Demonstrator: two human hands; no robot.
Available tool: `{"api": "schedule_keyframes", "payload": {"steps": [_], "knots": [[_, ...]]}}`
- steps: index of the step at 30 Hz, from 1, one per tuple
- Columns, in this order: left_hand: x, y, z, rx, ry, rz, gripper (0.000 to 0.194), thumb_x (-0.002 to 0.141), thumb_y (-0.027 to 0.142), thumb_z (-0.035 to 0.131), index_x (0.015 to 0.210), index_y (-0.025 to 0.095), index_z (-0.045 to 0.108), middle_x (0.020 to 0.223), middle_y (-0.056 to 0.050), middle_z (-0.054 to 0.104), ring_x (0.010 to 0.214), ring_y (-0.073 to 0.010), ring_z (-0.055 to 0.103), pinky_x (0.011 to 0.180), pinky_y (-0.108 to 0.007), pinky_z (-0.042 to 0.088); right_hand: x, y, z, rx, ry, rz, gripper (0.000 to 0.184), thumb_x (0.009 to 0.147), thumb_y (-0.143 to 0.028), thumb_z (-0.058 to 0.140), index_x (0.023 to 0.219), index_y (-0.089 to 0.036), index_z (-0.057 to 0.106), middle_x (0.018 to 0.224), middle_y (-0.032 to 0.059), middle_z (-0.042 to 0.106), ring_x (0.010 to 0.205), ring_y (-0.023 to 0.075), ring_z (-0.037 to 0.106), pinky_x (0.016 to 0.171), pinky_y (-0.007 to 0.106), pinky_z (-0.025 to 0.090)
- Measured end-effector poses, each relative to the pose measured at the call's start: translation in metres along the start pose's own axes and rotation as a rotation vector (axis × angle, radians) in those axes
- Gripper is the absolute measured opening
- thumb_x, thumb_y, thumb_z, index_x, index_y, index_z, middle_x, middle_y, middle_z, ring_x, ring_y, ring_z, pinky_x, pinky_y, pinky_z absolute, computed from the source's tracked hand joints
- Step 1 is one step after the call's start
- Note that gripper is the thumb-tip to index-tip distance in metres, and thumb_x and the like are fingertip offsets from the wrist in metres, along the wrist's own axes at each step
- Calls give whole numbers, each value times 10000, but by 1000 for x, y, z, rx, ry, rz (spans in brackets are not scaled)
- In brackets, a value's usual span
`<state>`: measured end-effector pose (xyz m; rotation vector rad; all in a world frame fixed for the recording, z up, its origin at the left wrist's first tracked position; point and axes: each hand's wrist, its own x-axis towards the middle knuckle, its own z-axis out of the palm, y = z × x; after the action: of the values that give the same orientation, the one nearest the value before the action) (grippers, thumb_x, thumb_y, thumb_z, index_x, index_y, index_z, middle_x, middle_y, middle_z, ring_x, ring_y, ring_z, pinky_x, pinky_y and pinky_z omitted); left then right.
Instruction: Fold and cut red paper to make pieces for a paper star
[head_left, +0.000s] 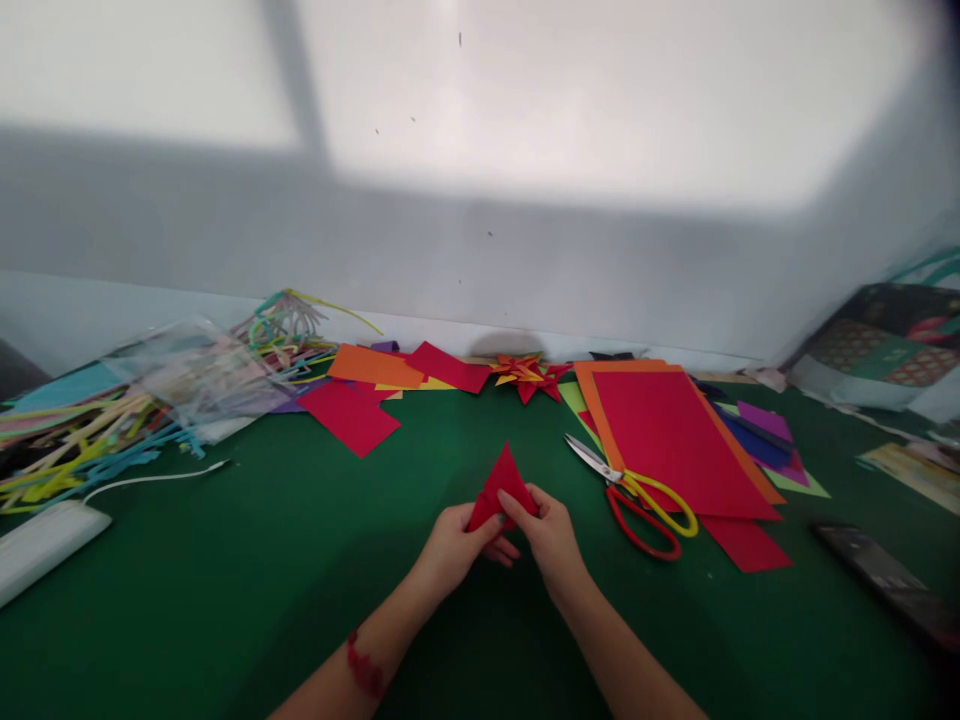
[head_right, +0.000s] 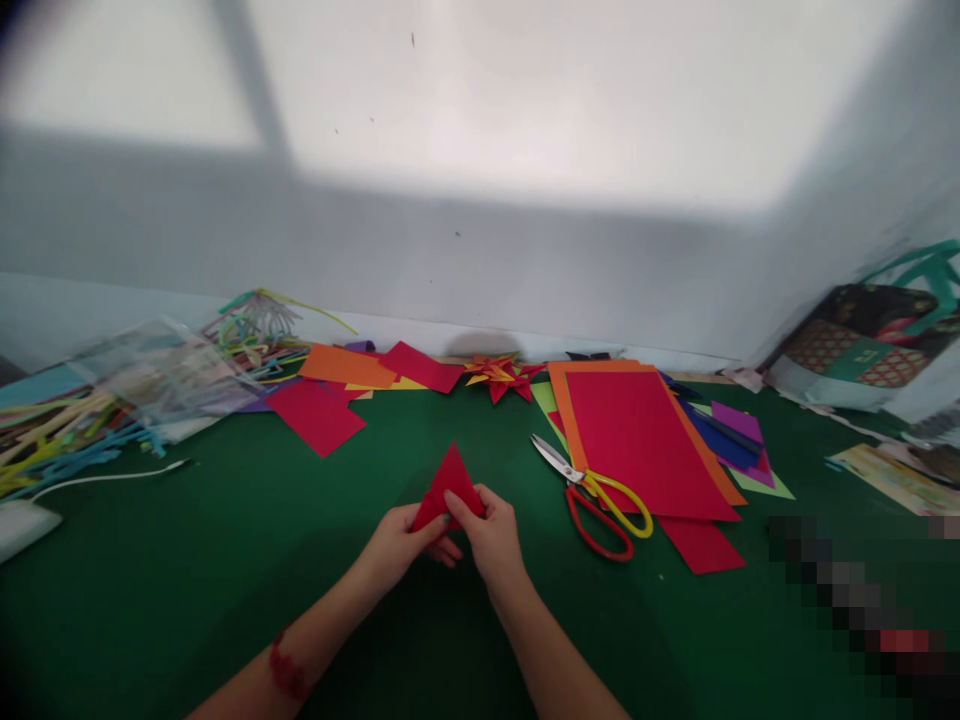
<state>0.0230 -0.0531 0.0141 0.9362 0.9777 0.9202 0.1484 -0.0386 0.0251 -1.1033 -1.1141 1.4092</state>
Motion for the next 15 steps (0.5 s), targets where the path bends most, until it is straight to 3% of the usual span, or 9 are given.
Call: {"api": "schedule_keyframes", "payload": {"steps": [9, 15], "knots": [[2, -3, -2, -27, -14, 10, 350, 695, 380, 603, 826, 56, 591, 651, -111, 678, 598, -198, 643, 617, -308, 474, -1, -4, -2, -26, 8, -46, 251, 676, -379, 617, 607, -147, 551, 536, -32, 511, 490, 90, 435, 464, 204, 351], [0, 3, -2, 8, -23, 27, 408, 706, 418, 580, 890, 55, 602, 796, -142, 674, 696, -225, 644, 663, -342, 486, -3, -8, 5, 55, 48, 62, 289, 608, -418, 660, 619, -138, 591, 546, -14, 543, 479, 105, 453, 425, 213, 348]]}}
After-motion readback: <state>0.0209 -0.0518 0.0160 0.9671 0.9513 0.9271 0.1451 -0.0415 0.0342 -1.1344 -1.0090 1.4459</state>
